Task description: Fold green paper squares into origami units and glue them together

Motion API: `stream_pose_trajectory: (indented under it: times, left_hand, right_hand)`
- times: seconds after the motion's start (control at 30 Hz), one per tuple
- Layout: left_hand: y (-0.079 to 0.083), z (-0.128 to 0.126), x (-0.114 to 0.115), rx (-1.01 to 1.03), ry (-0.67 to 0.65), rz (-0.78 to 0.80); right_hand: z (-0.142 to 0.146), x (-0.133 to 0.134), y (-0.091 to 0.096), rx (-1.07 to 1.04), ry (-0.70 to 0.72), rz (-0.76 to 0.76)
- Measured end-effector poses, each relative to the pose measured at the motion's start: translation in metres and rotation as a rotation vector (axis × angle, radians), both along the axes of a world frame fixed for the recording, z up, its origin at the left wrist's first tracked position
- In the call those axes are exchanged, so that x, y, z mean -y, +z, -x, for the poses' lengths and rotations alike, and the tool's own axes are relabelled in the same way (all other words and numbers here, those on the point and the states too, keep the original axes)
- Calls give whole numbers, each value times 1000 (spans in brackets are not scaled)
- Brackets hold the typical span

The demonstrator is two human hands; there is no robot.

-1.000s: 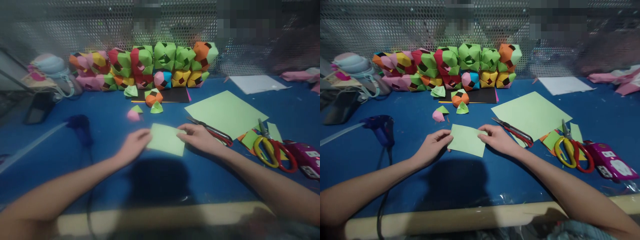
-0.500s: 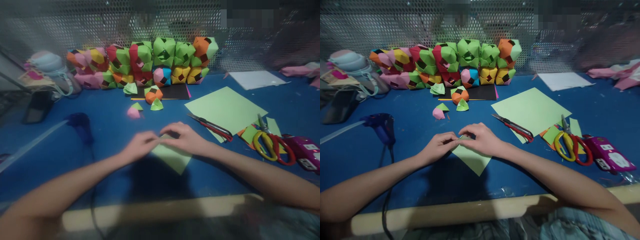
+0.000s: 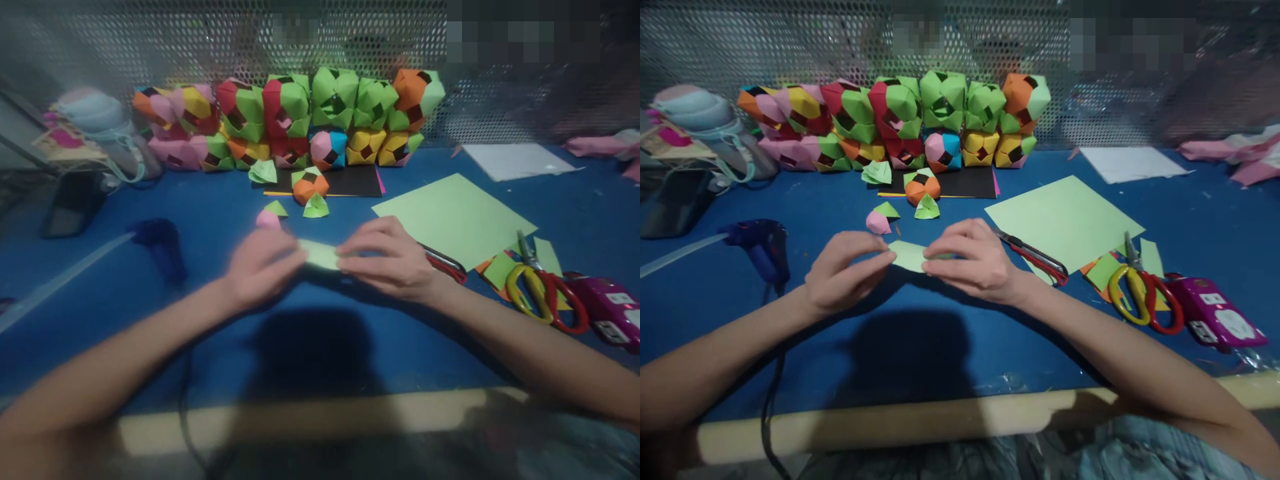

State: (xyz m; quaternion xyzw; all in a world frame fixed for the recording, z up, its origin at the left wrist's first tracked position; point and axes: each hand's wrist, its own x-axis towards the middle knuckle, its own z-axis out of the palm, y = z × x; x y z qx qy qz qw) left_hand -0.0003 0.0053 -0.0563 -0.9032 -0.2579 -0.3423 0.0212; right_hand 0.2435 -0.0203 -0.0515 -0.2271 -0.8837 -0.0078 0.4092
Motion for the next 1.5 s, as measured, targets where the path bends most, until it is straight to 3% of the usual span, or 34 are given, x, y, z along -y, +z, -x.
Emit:
stream_pose_trajectory:
  times: [0.1,0.17,0.23,0.37,0.5,0.73,0.9,1.03,1.3,1.4,1.5]
  left_hand:
    - [-7,-5,14,-361,-141,-55]
    - [-15,-11,28,-539,-159,39]
    - [-20,-15,41,-648,-246,27]
    - [-18,-20,59,-623,-247,106]
    - [-15,-21,70,-539,-277,206]
    - [-13,-17,86,-523,-277,-80]
    - [-12,-23,81,-521,-296,-1]
    - [-18,-26,77,-562,-295,66]
    - [-12,-14,60,-717,-167,126]
    - [-9,-12,44,-700,-94,124]
    - [-6,-15,32,-657,-29,131]
  right_hand:
    - [-12,15,-17,159,30,-59]
    - [-19,28,-29,291,30,-4]
    - [-22,41,-36,405,12,86]
    - [-18,61,-33,511,-68,245]
    - [-8,73,-28,561,-135,212]
    - [-11,102,-27,637,-301,162]
    - [4,107,-30,617,-380,182]
    - [20,103,-37,618,-355,235]
    - [-7,111,-13,619,-457,288]
    - [-13,96,-9,586,-426,332]
    - [-14,64,-11,506,-450,393]
